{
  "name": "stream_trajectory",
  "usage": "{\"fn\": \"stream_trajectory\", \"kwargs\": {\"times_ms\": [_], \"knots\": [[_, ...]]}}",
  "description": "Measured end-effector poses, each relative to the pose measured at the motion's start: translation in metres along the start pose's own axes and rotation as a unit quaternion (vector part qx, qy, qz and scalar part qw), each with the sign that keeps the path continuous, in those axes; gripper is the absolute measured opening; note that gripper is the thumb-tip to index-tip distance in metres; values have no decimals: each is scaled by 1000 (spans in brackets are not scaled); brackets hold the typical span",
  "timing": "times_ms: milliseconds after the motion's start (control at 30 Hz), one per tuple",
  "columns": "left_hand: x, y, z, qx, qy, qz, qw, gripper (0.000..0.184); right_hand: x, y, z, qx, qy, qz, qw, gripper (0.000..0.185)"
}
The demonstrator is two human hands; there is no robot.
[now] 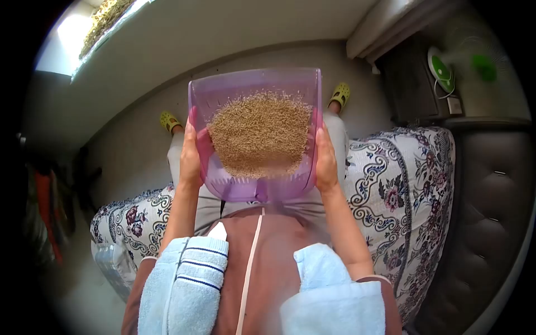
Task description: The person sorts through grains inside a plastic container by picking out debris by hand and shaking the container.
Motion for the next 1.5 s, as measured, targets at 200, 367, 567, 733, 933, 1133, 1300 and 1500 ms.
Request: {"fn": "stream_trajectory", "kwargs": {"times_ms": [200, 367, 567, 733, 933, 1133, 1300, 1500], "knots": [[6, -19, 0, -96, -28, -51, 994, 55, 6, 23, 7, 63, -17, -61, 996, 51], [37, -93, -9, 61, 24, -42, 997, 57, 44, 91, -1, -69, 10, -65, 995, 52], [15, -29, -12, -2, 6, -51, 999, 55, 6, 7, -7, -23, 13, -51, 998, 52], [1, -9, -14, -84, -25, -12, 996, 56, 11, 11, -6, 63, -26, 26, 997, 49], [39, -101, -23, 19, -14, -52, 998, 56, 55, 92, -4, -41, 42, -37, 998, 51], [9, -41, -7, 31, 1, 33, 999, 59, 15, 7, 13, -23, 15, 258, 966, 52], [-7, -2, -8, -50, -33, -11, 998, 53, 1, -9, 6, 78, -19, -7, 997, 50], [18, -60, -19, 6, -20, -75, 997, 54, 58, 91, 3, -40, 35, -118, 992, 53]]}}
Point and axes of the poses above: each hand's wrist, its own z-axis towards the middle knuckle, its own x-axis out of the palm, y = z × x, the point moved 4 cm from there along z, towards the middle knuckle, and after that the axes turned 9 degrees about y, right-handed, at the moved point
